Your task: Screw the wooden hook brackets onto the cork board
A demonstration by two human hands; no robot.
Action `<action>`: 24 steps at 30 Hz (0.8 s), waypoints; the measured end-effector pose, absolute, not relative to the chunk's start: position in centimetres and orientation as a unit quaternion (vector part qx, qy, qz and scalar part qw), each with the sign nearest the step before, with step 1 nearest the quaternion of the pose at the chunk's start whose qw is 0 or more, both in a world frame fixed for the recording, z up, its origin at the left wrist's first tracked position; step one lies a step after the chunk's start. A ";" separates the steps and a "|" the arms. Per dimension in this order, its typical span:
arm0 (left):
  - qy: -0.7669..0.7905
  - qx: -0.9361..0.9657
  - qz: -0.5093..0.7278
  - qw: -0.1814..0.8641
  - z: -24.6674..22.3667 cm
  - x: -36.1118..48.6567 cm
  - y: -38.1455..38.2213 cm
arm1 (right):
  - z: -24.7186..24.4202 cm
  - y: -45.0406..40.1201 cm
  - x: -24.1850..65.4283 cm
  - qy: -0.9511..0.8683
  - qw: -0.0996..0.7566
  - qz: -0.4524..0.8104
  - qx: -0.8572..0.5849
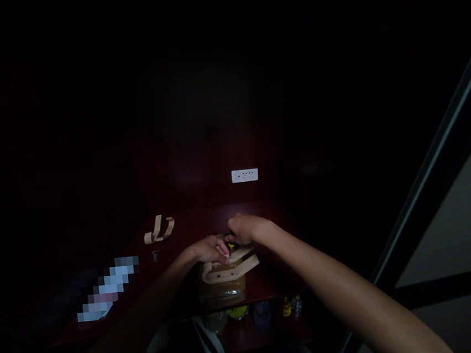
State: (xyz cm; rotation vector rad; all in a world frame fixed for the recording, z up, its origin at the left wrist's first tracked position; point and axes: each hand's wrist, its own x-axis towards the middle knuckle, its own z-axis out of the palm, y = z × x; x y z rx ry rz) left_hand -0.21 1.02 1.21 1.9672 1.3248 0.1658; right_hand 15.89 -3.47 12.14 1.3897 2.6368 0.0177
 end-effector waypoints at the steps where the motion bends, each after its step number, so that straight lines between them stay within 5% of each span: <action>1: 0.517 0.767 0.065 0.374 1.3 -0.2 1.0 | 12.1 -3.6 15.8 0.880 0.084 -0.013 0.468; 15: 0.524 0.769 0.064 0.361 2.1 0.0 0.2 | 12.2 -2.9 16.2 0.865 0.120 -0.148 0.464; 24: 0.523 0.769 0.060 0.363 1.7 0.0 0.6 | 12.8 -3.4 15.2 0.866 0.107 -0.113 0.474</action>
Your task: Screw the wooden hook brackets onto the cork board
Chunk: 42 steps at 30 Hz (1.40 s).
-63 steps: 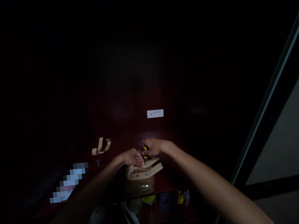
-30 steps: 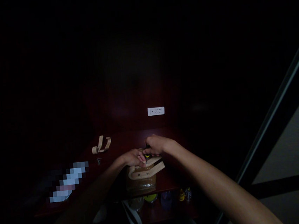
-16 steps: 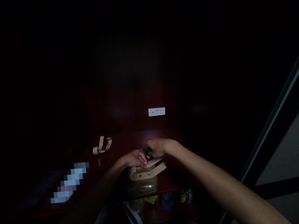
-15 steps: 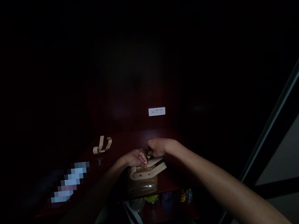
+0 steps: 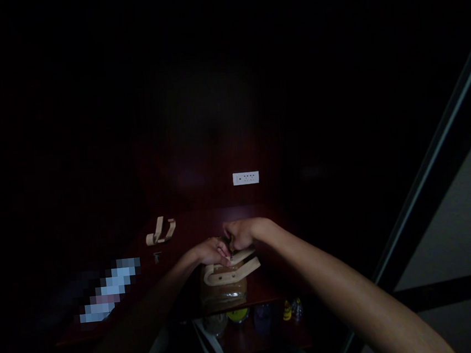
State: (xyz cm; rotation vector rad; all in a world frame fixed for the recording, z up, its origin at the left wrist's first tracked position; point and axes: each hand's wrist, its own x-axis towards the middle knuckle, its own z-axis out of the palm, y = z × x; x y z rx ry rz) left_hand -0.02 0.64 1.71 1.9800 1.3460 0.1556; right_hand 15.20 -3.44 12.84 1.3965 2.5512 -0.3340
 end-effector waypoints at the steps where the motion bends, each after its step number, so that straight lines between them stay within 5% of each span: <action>1: 0.524 0.769 0.060 0.361 1.6 0.0 0.7 | 12.9 -3.4 15.2 0.869 0.108 -0.112 0.470; 42: 0.513 0.779 0.066 0.355 1.0 -0.4 1.2 | 12.2 -2.9 15.4 0.884 0.083 -0.111 0.446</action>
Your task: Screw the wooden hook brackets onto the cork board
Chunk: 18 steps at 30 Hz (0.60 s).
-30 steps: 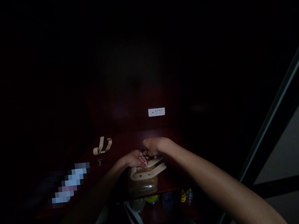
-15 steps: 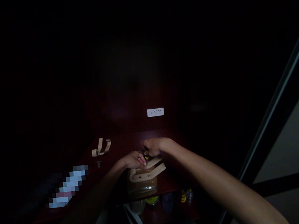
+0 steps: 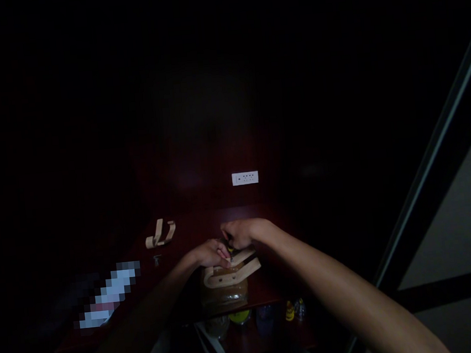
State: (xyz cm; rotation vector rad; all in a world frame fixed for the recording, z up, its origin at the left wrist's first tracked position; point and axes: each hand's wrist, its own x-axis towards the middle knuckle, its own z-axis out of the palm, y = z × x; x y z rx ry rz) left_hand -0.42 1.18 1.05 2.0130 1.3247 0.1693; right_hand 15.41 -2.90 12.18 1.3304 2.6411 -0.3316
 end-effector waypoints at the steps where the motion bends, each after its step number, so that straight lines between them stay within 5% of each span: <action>1: 0.513 0.778 0.067 0.355 1.1 -0.4 1.2 | 12.2 -2.9 15.5 0.886 0.080 -0.107 0.443; 18: 0.512 0.771 0.061 0.373 1.7 -0.2 0.7 | 11.5 -3.0 16.0 0.888 0.053 -0.125 0.440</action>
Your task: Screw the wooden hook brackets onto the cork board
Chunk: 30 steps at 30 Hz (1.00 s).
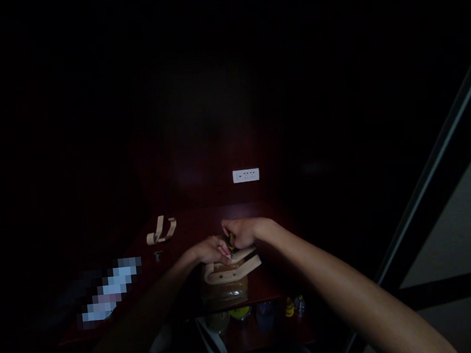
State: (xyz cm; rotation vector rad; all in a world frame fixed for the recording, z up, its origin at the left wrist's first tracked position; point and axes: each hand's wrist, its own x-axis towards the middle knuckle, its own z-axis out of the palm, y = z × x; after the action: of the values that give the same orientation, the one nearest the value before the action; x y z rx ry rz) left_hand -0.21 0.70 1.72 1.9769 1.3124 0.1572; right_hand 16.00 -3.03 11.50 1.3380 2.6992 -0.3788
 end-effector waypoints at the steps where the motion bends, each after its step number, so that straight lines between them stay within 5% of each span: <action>1: 0.513 0.771 0.060 0.371 1.7 -0.2 0.7 | 11.5 -3.0 15.9 0.890 0.053 -0.122 0.437; 13: 0.513 0.772 0.060 0.370 1.9 -0.1 0.4 | 11.5 -2.8 15.9 0.882 0.068 -0.074 0.460; 30: 0.502 0.775 0.070 0.377 1.0 -0.3 1.1 | 11.7 -3.3 16.4 0.832 0.097 -0.255 0.483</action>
State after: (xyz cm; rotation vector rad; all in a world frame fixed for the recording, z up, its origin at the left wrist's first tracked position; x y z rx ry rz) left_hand -0.31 1.08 0.95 1.9815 1.2837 0.1784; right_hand 16.36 -3.33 11.68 1.4309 2.4638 -0.7539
